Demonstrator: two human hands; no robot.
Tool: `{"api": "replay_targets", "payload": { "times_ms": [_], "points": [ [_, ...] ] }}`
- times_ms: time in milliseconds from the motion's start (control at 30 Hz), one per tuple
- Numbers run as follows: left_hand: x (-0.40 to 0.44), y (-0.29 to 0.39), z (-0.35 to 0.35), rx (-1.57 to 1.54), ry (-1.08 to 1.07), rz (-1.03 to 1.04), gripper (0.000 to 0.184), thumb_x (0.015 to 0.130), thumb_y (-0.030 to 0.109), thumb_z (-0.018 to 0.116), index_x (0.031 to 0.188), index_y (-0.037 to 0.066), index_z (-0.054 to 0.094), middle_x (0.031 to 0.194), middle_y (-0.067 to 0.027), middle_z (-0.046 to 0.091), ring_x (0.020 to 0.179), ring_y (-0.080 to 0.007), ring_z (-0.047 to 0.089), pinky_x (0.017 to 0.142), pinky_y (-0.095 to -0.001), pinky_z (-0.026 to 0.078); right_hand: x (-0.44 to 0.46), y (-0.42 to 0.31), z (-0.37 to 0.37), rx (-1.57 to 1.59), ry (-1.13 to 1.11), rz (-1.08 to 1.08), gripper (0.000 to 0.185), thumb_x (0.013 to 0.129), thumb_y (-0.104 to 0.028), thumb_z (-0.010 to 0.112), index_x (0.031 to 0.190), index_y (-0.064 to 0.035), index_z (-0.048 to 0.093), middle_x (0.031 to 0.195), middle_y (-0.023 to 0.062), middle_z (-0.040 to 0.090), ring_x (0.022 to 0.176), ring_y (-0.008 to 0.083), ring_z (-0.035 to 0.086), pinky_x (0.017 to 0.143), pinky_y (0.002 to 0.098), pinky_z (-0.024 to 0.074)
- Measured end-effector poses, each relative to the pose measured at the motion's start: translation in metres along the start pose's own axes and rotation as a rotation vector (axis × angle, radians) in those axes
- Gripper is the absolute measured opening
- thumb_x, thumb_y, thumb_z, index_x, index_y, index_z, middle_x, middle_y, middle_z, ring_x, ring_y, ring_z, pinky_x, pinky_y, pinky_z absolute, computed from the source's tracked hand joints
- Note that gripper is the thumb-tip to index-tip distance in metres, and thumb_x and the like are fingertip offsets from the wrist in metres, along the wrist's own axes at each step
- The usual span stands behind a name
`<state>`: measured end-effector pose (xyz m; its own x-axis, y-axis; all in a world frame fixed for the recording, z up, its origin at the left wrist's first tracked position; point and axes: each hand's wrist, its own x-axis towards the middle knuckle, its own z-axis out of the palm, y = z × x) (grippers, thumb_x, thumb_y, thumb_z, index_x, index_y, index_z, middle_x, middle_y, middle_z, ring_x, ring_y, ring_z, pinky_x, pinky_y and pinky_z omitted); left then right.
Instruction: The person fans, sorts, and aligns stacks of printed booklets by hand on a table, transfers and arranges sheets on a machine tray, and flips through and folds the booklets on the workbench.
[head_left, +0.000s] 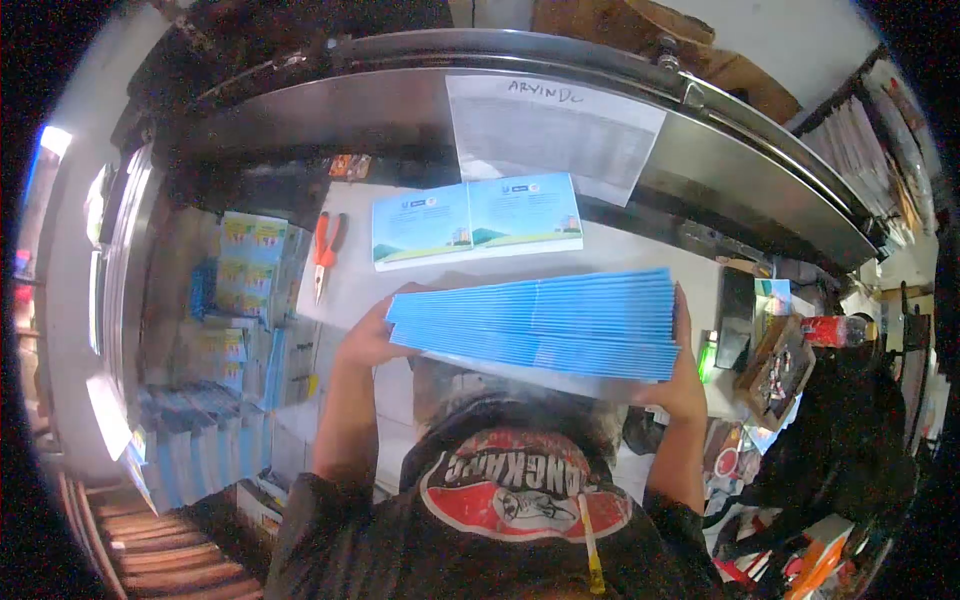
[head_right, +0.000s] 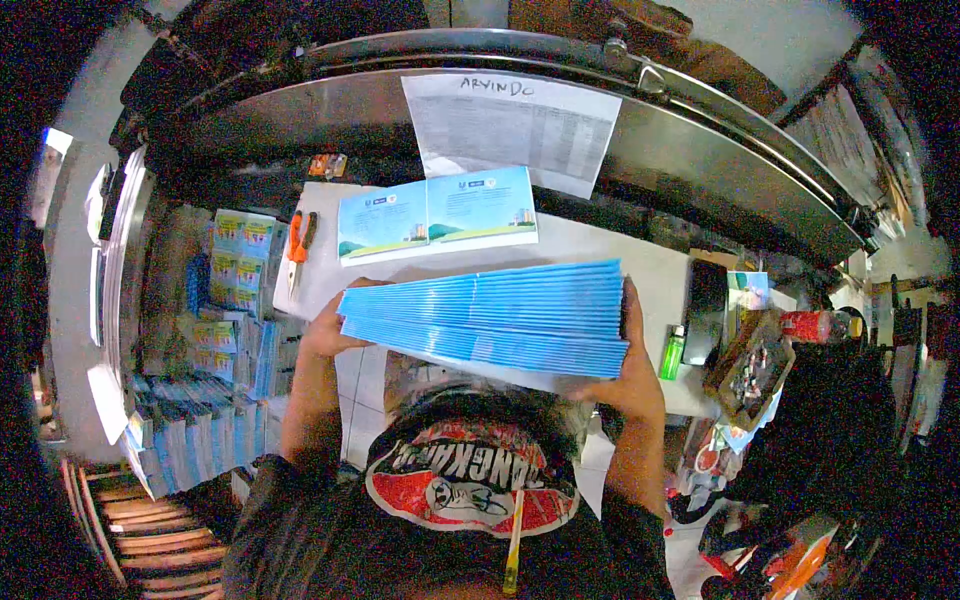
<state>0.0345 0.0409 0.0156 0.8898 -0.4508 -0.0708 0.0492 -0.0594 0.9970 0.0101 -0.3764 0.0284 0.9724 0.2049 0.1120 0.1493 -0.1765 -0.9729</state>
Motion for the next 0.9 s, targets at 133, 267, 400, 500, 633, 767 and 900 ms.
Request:
{"api": "replay_targets", "payload": {
  "times_ms": [133,267,400,500,633,767,900],
  "points": [
    [0.004,0.01,0.007,0.015,0.015,0.035,0.064,0.067,0.013,0.08,0.124,0.001,0.053,0.121,-0.0105,0.057,0.115,-0.0211,0.052,0.099,-0.0379,0.04,0.006,-0.012,0.012,0.394,0.252,0.2,0.106,0.067,-0.028,0.08,0.15,-0.005,0.017,0.147,0.0163,0.033,0.137,0.0271,0.032,0.113,0.038,0.0233],
    [0.0,0.0,0.008,0.157,0.055,0.103,0.068,0.067,0.015,0.08,0.126,0.0,0.051,0.124,-0.0124,0.054,0.117,-0.0235,0.05,0.101,-0.0387,0.039,0.005,-0.023,0.012,0.424,0.23,0.28,0.098,0.069,-0.029,0.074,0.148,-0.0045,0.022,0.147,0.0156,0.035,0.137,0.0266,0.032,0.113,0.0365,0.0226],
    [-0.007,0.0,0.023,0.049,0.226,0.078,0.07,0.065,0.016,0.081,0.125,0.0,0.05,0.123,-0.0118,0.053,0.116,-0.0236,0.05,0.1,-0.0378,0.039,0.007,-0.016,0.0,0.346,0.163,0.276,0.098,0.068,-0.032,0.073,0.147,-0.0046,0.023,0.149,0.0147,0.032,0.139,0.0281,0.028,0.113,0.0401,0.021],
    [-0.012,-0.02,0.015,0.196,0.211,0.111,0.072,0.063,0.017,0.081,0.125,0.0,0.049,0.122,-0.0109,0.053,0.115,-0.0225,0.05,0.1,-0.0371,0.038,0.026,-0.013,-0.013,0.263,0.199,0.127,0.099,0.075,-0.053,0.069,0.148,-0.0052,0.022,0.153,0.0149,0.026,0.143,0.0304,0.018,0.115,0.0488,0.0137],
    [-0.012,-0.026,0.023,0.028,0.289,0.044,0.077,0.064,0.013,0.08,0.131,0.002,0.043,0.122,-0.0084,0.052,0.115,-0.02,0.05,0.097,-0.0355,0.041,0.049,0.012,-0.013,0.203,0.116,0.055,0.07,0.098,-0.057,0.024,0.146,-0.0056,0.03,0.148,0.0142,0.034,0.138,0.0258,0.029,0.114,0.0374,0.0183],
    [-0.008,-0.012,0.045,-0.222,0.502,0.025,0.085,0.069,0.003,0.074,0.143,0.005,0.032,0.128,-0.0077,0.05,0.118,-0.0188,0.049,0.096,-0.0332,0.043,0.028,-0.011,-0.012,0.321,0.05,0.284,0.067,0.096,-0.043,0.041,0.148,-0.0037,0.024,0.15,0.0149,0.03,0.138,0.0266,0.029,0.113,0.038,0.0204],
    [-0.004,-0.006,0.052,-0.233,0.503,-0.022,0.087,0.073,-0.002,0.068,0.148,0.005,0.023,0.133,-0.0091,0.048,0.119,-0.0193,0.049,0.096,-0.0328,0.043,-0.002,0.012,-0.024,0.314,-0.093,0.119,0.131,0.056,-0.047,0.083,0.15,-0.001,0.005,0.155,0.018,0.018,0.142,0.0277,0.02,0.114,0.0371,0.016]
  ]
}}
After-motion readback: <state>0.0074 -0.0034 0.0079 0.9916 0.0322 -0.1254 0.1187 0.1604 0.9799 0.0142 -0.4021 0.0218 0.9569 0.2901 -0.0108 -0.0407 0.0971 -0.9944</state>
